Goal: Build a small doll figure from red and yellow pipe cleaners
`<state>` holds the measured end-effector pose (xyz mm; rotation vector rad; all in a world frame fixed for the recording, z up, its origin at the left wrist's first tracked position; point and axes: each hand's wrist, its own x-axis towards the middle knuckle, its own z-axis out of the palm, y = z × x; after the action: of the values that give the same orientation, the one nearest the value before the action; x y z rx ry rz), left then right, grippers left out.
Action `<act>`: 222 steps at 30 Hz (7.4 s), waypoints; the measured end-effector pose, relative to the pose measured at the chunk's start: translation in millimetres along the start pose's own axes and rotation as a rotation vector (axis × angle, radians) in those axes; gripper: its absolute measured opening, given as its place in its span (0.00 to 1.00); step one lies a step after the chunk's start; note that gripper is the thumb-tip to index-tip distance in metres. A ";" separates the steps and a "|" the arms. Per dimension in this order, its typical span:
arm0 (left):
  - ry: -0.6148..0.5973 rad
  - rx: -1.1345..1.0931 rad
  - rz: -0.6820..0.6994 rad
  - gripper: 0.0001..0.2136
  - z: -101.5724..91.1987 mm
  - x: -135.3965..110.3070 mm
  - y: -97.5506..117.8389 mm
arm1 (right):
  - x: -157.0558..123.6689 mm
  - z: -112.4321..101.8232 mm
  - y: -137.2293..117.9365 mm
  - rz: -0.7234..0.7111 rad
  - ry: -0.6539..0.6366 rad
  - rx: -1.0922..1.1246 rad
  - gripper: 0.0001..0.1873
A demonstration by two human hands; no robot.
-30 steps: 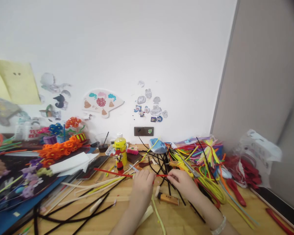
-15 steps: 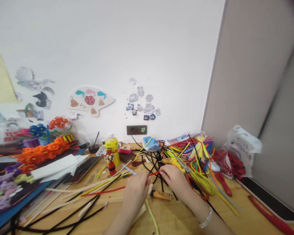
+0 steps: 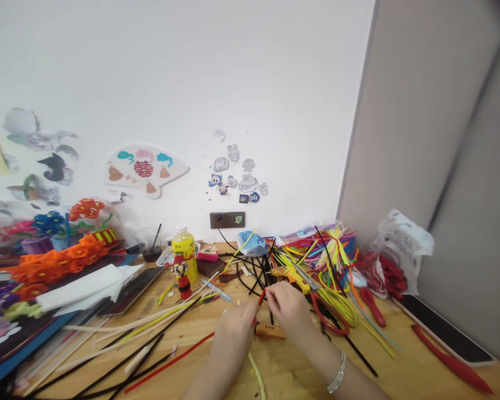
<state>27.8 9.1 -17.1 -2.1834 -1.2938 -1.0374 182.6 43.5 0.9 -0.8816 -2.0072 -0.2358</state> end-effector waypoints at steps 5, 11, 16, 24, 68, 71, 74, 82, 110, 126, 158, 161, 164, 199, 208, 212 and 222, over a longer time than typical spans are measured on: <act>0.056 0.001 -0.016 0.11 -5.7 2.8 -0.5 | 2.2 -5.0 2.9 -0.038 -0.022 0.065 0.13; 0.057 0.037 -0.006 0.10 -4.8 2.7 -1.6 | 2.9 -9.7 2.2 -0.059 -0.043 0.065 0.12; 0.043 0.013 -0.009 0.10 -2.3 0.9 -2.2 | 3.9 -10.1 0.3 -0.075 -0.056 -0.013 0.12; 0.029 0.005 -0.001 0.11 -3.2 2.1 -1.6 | 3.6 -6.7 4.5 -0.113 -0.080 -0.099 0.11; -0.101 0.041 -0.003 0.12 -10.2 3.3 11.3 | -0.8 13.0 -16.7 0.643 0.024 0.894 0.12; -0.050 0.092 0.102 0.13 -14.9 6.9 1.8 | 4.6 2.5 -3.2 0.486 -0.175 0.876 0.15; -0.120 0.118 0.163 0.13 -19.7 10.8 -8.4 | 11.0 -11.7 11.9 0.268 -0.347 0.759 0.16; -0.228 0.134 0.225 0.11 -21.3 11.8 -11.4 | 9.3 -14.9 12.6 0.125 -0.693 0.695 0.14; -0.166 0.053 0.163 0.11 -21.7 11.6 -3.5 | 9.7 -12.0 2.1 0.203 -0.404 0.668 0.14; -0.156 0.087 0.164 0.10 -21.4 10.0 -2.2 | 10.8 -12.8 8.5 0.286 -0.457 0.842 0.21; -0.325 -0.072 0.068 0.10 -19.8 9.9 5.0 | 9.6 -14.3 7.0 0.056 -0.570 0.563 0.13; -0.255 -0.141 0.016 0.13 -16.9 7.3 5.1 | 10.3 -12.7 0.4 0.130 -0.444 0.555 0.14; -0.157 -0.241 -0.001 0.17 -9.9 3.1 3.4 | 9.1 -8.4 -5.3 0.247 -0.279 0.640 0.15; -0.045 -0.501 -0.125 0.24 6.2 -2.7 5.7 | 0.0 5.7 -20.7 0.434 -0.055 0.845 0.14; -0.112 -0.596 -0.145 0.22 3.5 -1.0 5.8 | -5.4 13.4 -22.8 0.375 0.027 0.712 0.16; -0.110 -0.511 -0.096 0.21 -7.4 8.2 0.6 | 1.7 5.3 -13.7 0.296 -0.075 0.758 0.15; -0.036 -0.410 -0.080 0.20 -13.8 9.5 -1.7 | 11.6 -10.2 -6.0 0.203 -0.207 0.621 0.15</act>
<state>23.7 6.3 -1.0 -2.4688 -1.2825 -1.4058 181.6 40.0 17.0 -0.7111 -1.9796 0.5874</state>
